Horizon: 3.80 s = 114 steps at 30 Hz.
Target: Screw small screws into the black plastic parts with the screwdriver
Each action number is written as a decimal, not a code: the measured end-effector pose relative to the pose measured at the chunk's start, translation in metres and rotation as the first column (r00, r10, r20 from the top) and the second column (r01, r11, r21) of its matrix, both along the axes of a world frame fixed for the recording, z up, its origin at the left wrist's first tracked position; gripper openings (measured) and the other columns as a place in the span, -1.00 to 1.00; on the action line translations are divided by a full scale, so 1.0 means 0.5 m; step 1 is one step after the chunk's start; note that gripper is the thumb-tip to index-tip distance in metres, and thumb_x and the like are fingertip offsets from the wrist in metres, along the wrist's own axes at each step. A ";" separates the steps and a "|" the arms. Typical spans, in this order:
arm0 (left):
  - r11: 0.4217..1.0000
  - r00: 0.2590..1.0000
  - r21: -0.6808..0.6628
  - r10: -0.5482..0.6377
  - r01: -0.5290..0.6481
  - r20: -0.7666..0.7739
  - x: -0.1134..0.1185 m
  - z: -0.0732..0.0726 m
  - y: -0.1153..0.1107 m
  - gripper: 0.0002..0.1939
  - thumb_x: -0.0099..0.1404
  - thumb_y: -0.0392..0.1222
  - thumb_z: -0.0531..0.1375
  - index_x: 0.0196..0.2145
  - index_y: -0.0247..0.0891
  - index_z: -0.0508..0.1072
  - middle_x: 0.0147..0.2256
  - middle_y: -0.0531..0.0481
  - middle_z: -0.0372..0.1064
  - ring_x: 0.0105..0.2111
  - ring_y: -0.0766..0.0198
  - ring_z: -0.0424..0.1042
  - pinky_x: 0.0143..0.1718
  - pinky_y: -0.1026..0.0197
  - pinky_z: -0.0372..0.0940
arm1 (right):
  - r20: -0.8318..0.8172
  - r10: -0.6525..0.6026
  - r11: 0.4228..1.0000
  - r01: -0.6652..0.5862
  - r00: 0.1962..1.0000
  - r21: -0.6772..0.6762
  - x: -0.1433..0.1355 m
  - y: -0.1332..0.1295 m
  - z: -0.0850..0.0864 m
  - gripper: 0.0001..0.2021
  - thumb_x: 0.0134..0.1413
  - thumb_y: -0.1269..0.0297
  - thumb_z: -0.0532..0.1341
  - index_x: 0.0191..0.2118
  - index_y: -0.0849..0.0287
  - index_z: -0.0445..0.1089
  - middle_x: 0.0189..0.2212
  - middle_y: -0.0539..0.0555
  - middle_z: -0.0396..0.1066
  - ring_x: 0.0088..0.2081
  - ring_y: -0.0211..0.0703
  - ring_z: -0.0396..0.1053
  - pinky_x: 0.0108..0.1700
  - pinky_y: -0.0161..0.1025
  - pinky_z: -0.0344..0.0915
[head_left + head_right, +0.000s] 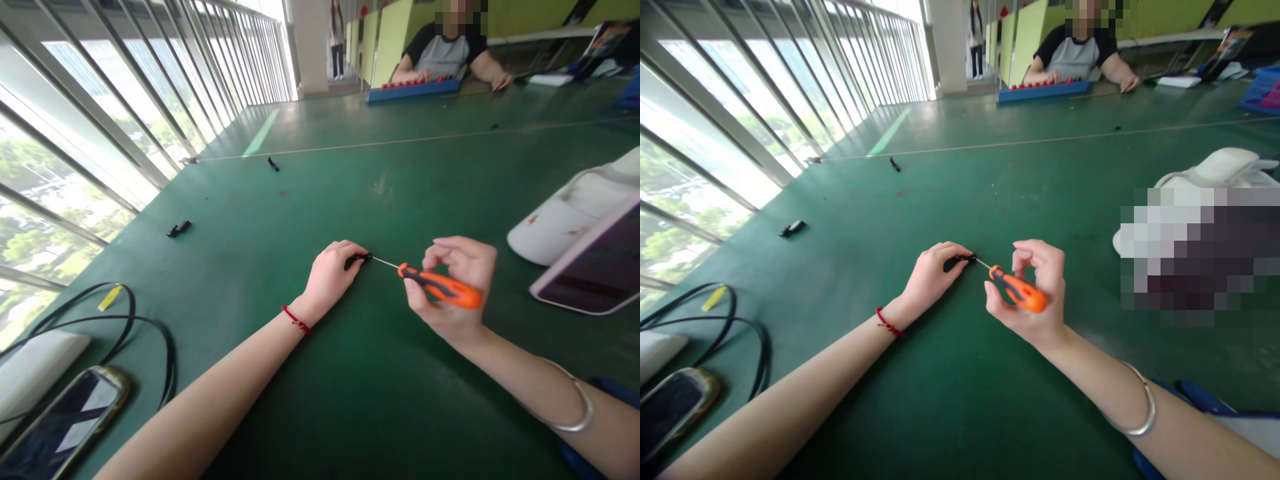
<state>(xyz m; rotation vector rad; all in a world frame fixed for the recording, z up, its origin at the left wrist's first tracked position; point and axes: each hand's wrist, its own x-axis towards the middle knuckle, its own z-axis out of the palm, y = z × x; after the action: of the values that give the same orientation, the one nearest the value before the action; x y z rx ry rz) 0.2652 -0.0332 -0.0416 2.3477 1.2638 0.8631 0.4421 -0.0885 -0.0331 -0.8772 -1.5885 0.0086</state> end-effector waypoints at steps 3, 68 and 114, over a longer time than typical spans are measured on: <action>1.000 1.000 0.006 -0.006 0.006 -0.011 0.000 -0.001 0.001 -0.82 0.24 -0.34 0.10 -0.26 -0.24 0.49 -0.21 0.00 0.47 -0.18 0.23 0.41 -0.10 0.19 0.30 | 0.145 -0.032 0.999 0.033 0.989 -0.005 0.002 -0.006 0.003 -0.70 -0.17 0.46 0.29 -0.23 0.09 0.32 -0.64 -0.14 0.23 -0.61 -0.33 0.18 -0.42 -0.19 0.24; 0.999 0.999 0.036 0.004 -0.002 -0.052 0.006 -0.004 0.006 -0.80 0.23 -0.33 0.10 -0.25 -0.23 0.50 -0.23 0.00 0.48 -0.19 0.21 0.41 -0.11 0.17 0.31 | 0.060 -0.052 0.995 0.047 0.997 0.084 -0.002 -0.006 -0.009 -0.55 -0.21 0.48 0.30 -0.12 0.04 0.28 -0.33 0.03 0.31 -0.38 -0.17 0.33 -0.34 -0.16 0.33; 0.999 0.999 0.042 0.002 0.000 -0.052 0.004 -0.006 0.006 -0.80 0.23 -0.31 0.10 -0.24 -0.25 0.50 -0.21 0.00 0.48 -0.19 0.21 0.41 -0.12 0.19 0.30 | 0.210 -0.079 0.997 0.074 0.975 0.031 -0.002 -0.008 -0.001 -0.78 -0.10 0.41 0.29 -0.27 0.05 0.32 -0.69 -0.15 0.18 -0.63 -0.32 0.17 -0.44 -0.21 0.22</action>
<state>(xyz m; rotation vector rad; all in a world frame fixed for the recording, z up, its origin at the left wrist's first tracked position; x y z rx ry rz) 0.2670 -0.0301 -0.0445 2.4177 1.2792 0.8415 0.4411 -0.0927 -0.0338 -0.9450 -1.7470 -0.1618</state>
